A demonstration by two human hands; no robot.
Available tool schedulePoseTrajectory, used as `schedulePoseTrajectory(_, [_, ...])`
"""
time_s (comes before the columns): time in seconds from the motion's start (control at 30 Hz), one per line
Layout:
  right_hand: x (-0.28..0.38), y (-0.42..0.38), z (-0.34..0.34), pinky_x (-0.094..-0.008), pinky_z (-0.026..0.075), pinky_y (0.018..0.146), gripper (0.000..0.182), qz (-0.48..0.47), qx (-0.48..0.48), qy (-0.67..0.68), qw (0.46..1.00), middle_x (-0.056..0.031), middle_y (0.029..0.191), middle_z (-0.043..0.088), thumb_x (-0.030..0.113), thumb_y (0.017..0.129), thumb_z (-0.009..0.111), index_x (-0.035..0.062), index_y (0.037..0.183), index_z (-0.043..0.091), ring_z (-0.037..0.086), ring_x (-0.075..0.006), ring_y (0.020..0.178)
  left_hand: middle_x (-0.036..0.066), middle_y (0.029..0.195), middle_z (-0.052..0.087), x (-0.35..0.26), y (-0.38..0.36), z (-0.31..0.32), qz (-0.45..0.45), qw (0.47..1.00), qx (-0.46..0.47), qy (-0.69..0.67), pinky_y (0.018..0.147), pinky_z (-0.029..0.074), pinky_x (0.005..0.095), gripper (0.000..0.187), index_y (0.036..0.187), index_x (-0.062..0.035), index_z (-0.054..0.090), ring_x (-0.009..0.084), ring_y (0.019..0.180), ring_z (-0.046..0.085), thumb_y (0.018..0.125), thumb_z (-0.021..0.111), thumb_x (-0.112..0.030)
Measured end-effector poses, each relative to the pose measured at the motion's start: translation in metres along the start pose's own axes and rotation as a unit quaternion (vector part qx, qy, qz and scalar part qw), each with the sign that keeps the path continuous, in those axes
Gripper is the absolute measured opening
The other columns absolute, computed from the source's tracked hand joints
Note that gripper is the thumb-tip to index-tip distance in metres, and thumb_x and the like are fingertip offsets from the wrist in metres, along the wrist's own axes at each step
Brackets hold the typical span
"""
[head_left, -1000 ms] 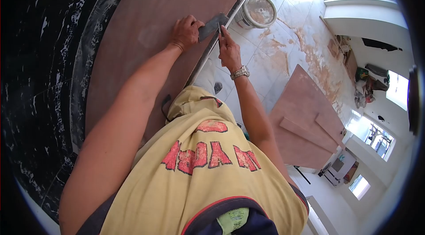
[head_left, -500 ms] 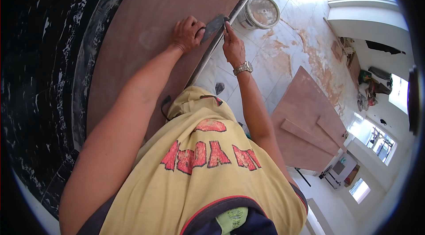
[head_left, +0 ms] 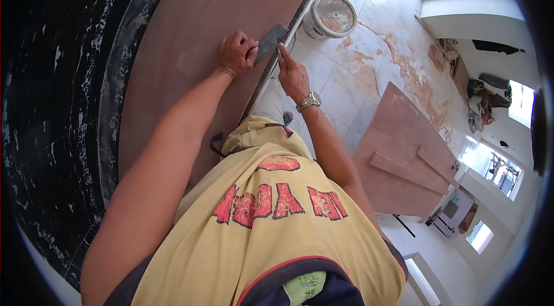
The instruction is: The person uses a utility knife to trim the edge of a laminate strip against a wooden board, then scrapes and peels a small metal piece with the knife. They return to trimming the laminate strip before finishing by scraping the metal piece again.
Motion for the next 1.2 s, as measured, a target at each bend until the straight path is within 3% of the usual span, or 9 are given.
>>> schedulePoseTrajectory(0.2, [0.004,0.011,-0.001,-0.0572,0.053,0.073,0.043,0.044,-0.004,0.011,0.999,-0.026,0.089,0.073,0.028,0.11,0.053,0.0235,0.152,0.058,0.07,-0.0474,0.082,0.003,0.104,0.063,-0.003,-0.001,-0.003,0.001,1.0,0.008,0.026,0.085,0.049,0.0451,0.015,0.105,-0.0238,0.074,0.0262,0.099,0.065,0.091,0.073,-0.028])
schedulePoseTrajectory(0.33, [0.011,-0.008,0.004,-0.0559,0.052,0.069,0.041,-0.015,-0.021,-0.005,1.0,-0.0253,0.083,0.072,0.028,0.11,0.052,0.022,0.15,0.059,0.069,-0.047,0.076,0.003,0.103,0.062,-0.004,-0.004,0.0,-0.017,0.999,0.019,0.025,0.086,0.049,0.0456,0.018,0.111,-0.025,0.071,0.0268,0.1,0.065,0.093,0.07,-0.028])
schedulePoseTrajectory(0.37, [0.006,-0.001,0.003,-0.0497,0.055,0.069,0.041,-0.002,-0.021,-0.031,0.999,-0.0224,0.076,0.071,0.027,0.111,0.054,0.0239,0.152,0.059,0.07,-0.0414,0.07,0.003,0.103,0.061,-0.003,-0.002,0.0,-0.015,0.999,0.015,0.031,0.086,0.049,0.0456,0.019,0.112,-0.0251,0.071,0.027,0.1,0.065,0.093,0.07,-0.028])
schedulePoseTrajectory(0.5, [0.007,0.019,-0.003,-0.0482,0.056,0.067,0.041,0.03,-0.005,-0.017,0.999,-0.0201,0.076,0.073,0.029,0.112,0.052,0.0245,0.152,0.059,0.07,-0.0388,0.066,0.003,0.102,0.06,-0.004,0.0,-0.001,0.021,0.999,-0.004,0.048,0.085,0.049,0.0464,0.022,0.116,-0.0255,0.07,0.0278,0.1,0.064,0.094,0.069,-0.027])
schedulePoseTrajectory(0.6, [0.009,0.001,0.0,-0.0568,0.053,0.076,0.042,-0.024,-0.033,-0.01,0.999,-0.0255,0.088,0.073,0.028,0.11,0.053,0.0222,0.151,0.059,0.069,-0.0476,0.082,0.004,0.103,0.06,-0.002,0.001,0.002,-0.011,0.999,0.022,0.042,0.09,0.049,0.0458,0.022,0.115,-0.0247,0.071,0.0263,0.101,0.063,0.093,0.071,-0.028])
schedulePoseTrajectory(0.77, [0.007,0.01,-0.006,-0.0573,0.053,0.078,0.042,0.08,0.015,0.032,0.996,-0.0261,0.091,0.073,0.026,0.109,0.052,0.0216,0.151,0.059,0.07,-0.0472,0.086,0.003,0.103,0.06,-0.004,-0.004,-0.002,-0.002,1.0,0.014,0.026,0.087,0.049,0.045,0.027,0.119,-0.0255,0.075,0.0258,0.098,0.064,0.092,0.071,-0.028])
schedulePoseTrajectory(0.87, [0.012,-0.006,0.005,-0.0563,0.053,0.076,0.042,0.008,0.007,0.005,1.0,-0.025,0.091,0.073,0.026,0.109,0.053,0.0219,0.151,0.059,0.069,-0.0472,0.083,0.002,0.102,0.06,0.0,-0.001,-0.004,0.007,1.0,0.019,0.019,0.086,0.049,0.0433,0.028,0.12,-0.0266,0.078,0.0249,0.095,0.064,0.092,0.072,-0.029])
schedulePoseTrajectory(1.13, [0.004,-0.007,0.008,-0.0493,0.051,0.067,0.047,0.029,0.014,0.099,0.995,-0.0208,0.074,0.067,0.019,0.109,0.056,0.0208,0.155,0.055,0.065,-0.0383,0.067,0.001,0.101,0.06,-0.003,-0.002,-0.004,0.005,1.0,0.023,0.01,0.084,0.049,0.0422,0.031,0.12,-0.031,0.079,0.0229,0.093,0.064,0.09,0.075,-0.026])
schedulePoseTrajectory(1.2, [0.005,-0.012,0.006,-0.0492,0.05,0.066,0.047,0.089,0.05,0.129,0.986,-0.021,0.073,0.066,0.017,0.109,0.055,0.02,0.156,0.055,0.065,-0.0379,0.065,0.001,0.102,0.06,-0.003,-0.001,-0.004,-0.014,1.0,0.02,-0.002,0.085,0.049,0.0429,0.028,0.116,-0.0293,0.079,0.0234,0.094,0.064,0.089,0.075,-0.026])
Point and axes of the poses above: each hand's wrist, its own y-axis towards the middle knuckle, its own z-axis out of the palm, x = y × z, the point moved 7 cm from there along y, towards the middle knuckle
